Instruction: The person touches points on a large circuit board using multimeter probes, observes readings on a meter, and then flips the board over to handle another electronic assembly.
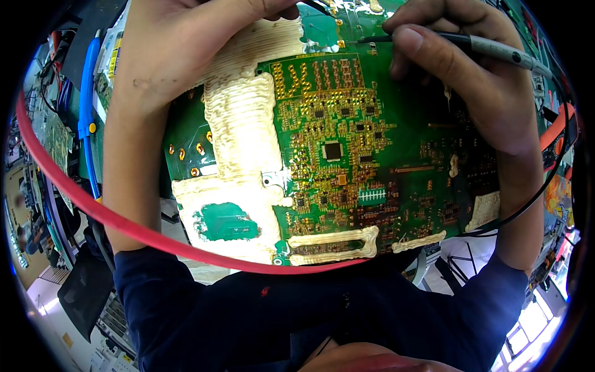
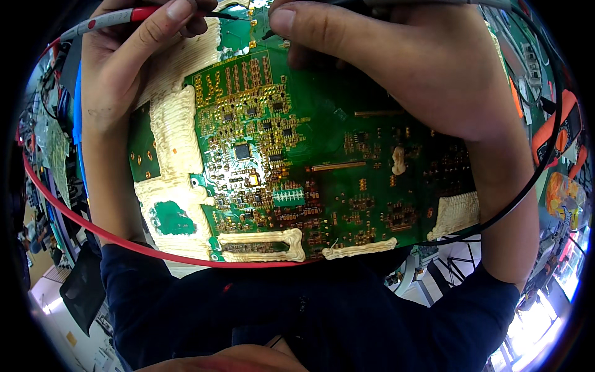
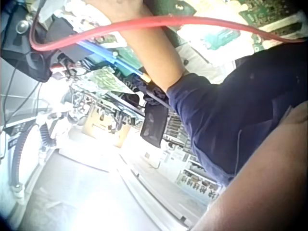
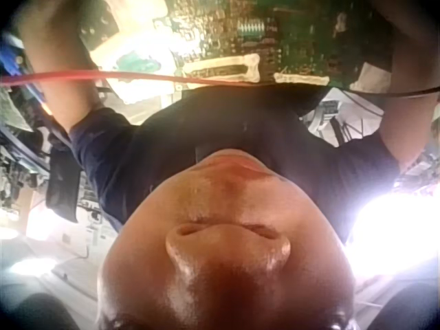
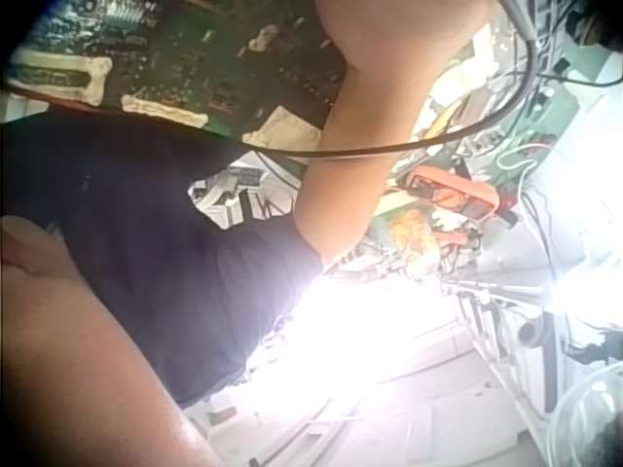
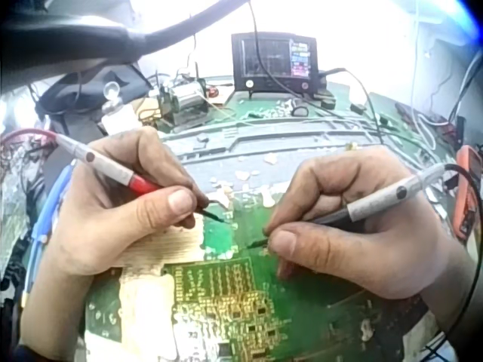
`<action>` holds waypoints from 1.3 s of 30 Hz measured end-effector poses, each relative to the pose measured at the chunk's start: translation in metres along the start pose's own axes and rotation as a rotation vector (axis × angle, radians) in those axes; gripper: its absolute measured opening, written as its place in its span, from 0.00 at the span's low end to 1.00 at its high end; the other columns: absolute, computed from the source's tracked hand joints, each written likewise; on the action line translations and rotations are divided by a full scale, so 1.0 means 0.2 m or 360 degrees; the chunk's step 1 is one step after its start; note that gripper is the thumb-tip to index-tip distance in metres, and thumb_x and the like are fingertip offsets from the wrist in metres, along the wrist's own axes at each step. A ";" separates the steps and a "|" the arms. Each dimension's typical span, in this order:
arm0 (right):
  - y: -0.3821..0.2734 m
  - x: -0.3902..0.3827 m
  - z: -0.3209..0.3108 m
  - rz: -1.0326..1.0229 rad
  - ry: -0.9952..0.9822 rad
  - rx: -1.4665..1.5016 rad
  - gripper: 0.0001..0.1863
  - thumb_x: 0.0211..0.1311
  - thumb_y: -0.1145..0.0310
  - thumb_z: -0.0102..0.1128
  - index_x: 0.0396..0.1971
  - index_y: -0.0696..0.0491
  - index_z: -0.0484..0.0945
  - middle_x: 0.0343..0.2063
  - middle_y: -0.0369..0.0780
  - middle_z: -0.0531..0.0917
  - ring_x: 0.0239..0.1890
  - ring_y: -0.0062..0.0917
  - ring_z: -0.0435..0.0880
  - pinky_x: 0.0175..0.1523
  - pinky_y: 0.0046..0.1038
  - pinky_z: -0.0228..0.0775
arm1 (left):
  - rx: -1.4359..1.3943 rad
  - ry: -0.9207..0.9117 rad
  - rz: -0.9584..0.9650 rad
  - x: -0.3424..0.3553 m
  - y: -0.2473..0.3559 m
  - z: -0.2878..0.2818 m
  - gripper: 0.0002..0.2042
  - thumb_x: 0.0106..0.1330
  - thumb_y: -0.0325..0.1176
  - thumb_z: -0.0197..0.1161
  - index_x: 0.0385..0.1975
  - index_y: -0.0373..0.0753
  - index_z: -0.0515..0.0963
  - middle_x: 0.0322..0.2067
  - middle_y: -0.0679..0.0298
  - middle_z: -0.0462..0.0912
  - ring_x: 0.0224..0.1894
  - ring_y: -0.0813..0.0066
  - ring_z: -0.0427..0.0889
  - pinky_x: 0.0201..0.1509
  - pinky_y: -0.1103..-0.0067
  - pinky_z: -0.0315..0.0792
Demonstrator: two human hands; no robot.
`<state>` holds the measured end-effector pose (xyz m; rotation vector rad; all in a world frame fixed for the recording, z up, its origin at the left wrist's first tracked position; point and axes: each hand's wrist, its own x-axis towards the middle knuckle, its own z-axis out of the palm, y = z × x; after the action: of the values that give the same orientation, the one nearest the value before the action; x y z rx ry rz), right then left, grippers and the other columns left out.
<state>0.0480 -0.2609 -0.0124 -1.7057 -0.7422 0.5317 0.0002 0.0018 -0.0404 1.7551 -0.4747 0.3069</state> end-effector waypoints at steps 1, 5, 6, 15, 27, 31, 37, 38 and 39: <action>0.00 0.00 0.00 0.0020 0.0003 0.0024 0.09 0.68 0.74 0.67 0.38 0.66 0.80 0.27 0.44 0.88 0.30 0.19 0.88 0.36 0.18 0.79 | -0.0083 -0.0006 -0.0004 0.01 -0.04 -0.02 0.08 0.66 0.27 0.72 0.34 0.32 0.79 0.31 0.55 0.88 0.30 0.77 0.86 0.35 0.83 0.78; 0.01 0.00 -0.01 0.0037 -0.0001 0.0039 0.09 0.67 0.74 0.67 0.38 0.66 0.80 0.27 0.44 0.88 0.30 0.19 0.88 0.35 0.18 0.79 | 0.0083 -0.0009 0.0038 0.00 0.02 0.00 0.07 0.66 0.27 0.72 0.33 0.32 0.80 0.31 0.54 0.88 0.31 0.77 0.86 0.35 0.83 0.79; 0.00 0.00 -0.01 0.0036 -0.0002 0.0037 0.09 0.67 0.74 0.67 0.38 0.66 0.80 0.27 0.43 0.88 0.30 0.19 0.88 0.36 0.18 0.79 | 0.0135 -0.0010 0.0052 0.00 0.04 0.01 0.07 0.66 0.27 0.72 0.33 0.32 0.80 0.31 0.54 0.88 0.31 0.77 0.86 0.35 0.83 0.79; -0.03 -0.01 0.04 0.0010 0.0012 -0.0175 0.07 0.68 0.76 0.67 0.38 0.66 0.80 0.29 0.44 0.88 0.32 0.19 0.88 0.38 0.19 0.79 | 0.0119 -0.0001 0.0028 0.00 0.03 0.02 0.07 0.66 0.26 0.72 0.34 0.32 0.79 0.31 0.55 0.88 0.32 0.76 0.87 0.36 0.83 0.79; -0.02 0.00 0.02 -0.0113 -0.0070 -0.0274 0.08 0.68 0.76 0.67 0.38 0.66 0.80 0.30 0.43 0.88 0.33 0.18 0.87 0.39 0.18 0.79 | -0.0047 0.0000 -0.0096 0.00 0.00 0.00 0.07 0.66 0.26 0.72 0.35 0.31 0.79 0.31 0.56 0.88 0.32 0.76 0.87 0.36 0.83 0.80; -0.04 0.01 0.02 -0.0106 -0.0087 -0.0354 0.07 0.68 0.76 0.67 0.38 0.66 0.81 0.29 0.43 0.88 0.32 0.18 0.87 0.38 0.18 0.79 | 0.0080 -0.0045 -0.0047 0.00 0.03 0.01 0.08 0.65 0.26 0.72 0.34 0.31 0.79 0.30 0.56 0.87 0.31 0.76 0.87 0.34 0.83 0.79; -0.05 0.00 0.03 -0.0054 -0.0031 -0.0330 0.07 0.68 0.76 0.66 0.38 0.66 0.81 0.29 0.43 0.88 0.32 0.18 0.87 0.37 0.18 0.78 | 0.0087 0.0024 -0.0064 0.00 0.04 0.03 0.08 0.65 0.26 0.72 0.34 0.31 0.79 0.30 0.55 0.87 0.31 0.75 0.87 0.35 0.82 0.80; -0.05 0.00 0.03 -0.0044 -0.0021 -0.0315 0.07 0.68 0.76 0.66 0.38 0.66 0.81 0.29 0.43 0.88 0.32 0.18 0.87 0.37 0.18 0.79 | 0.0089 0.0024 -0.0070 0.00 0.04 0.03 0.08 0.65 0.26 0.72 0.34 0.31 0.79 0.30 0.55 0.87 0.31 0.74 0.87 0.35 0.82 0.81; -0.05 0.00 0.03 -0.0036 -0.0011 -0.0303 0.07 0.68 0.76 0.66 0.38 0.66 0.81 0.29 0.43 0.88 0.32 0.18 0.87 0.37 0.18 0.79 | 0.0092 0.0023 -0.0076 0.00 0.04 0.03 0.08 0.65 0.26 0.72 0.34 0.30 0.79 0.30 0.55 0.87 0.31 0.74 0.87 0.35 0.82 0.81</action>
<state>0.0416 -0.2544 -0.0048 -1.8697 -0.8382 0.4630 -0.0047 -0.0060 -0.0347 1.8164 -0.4163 0.3021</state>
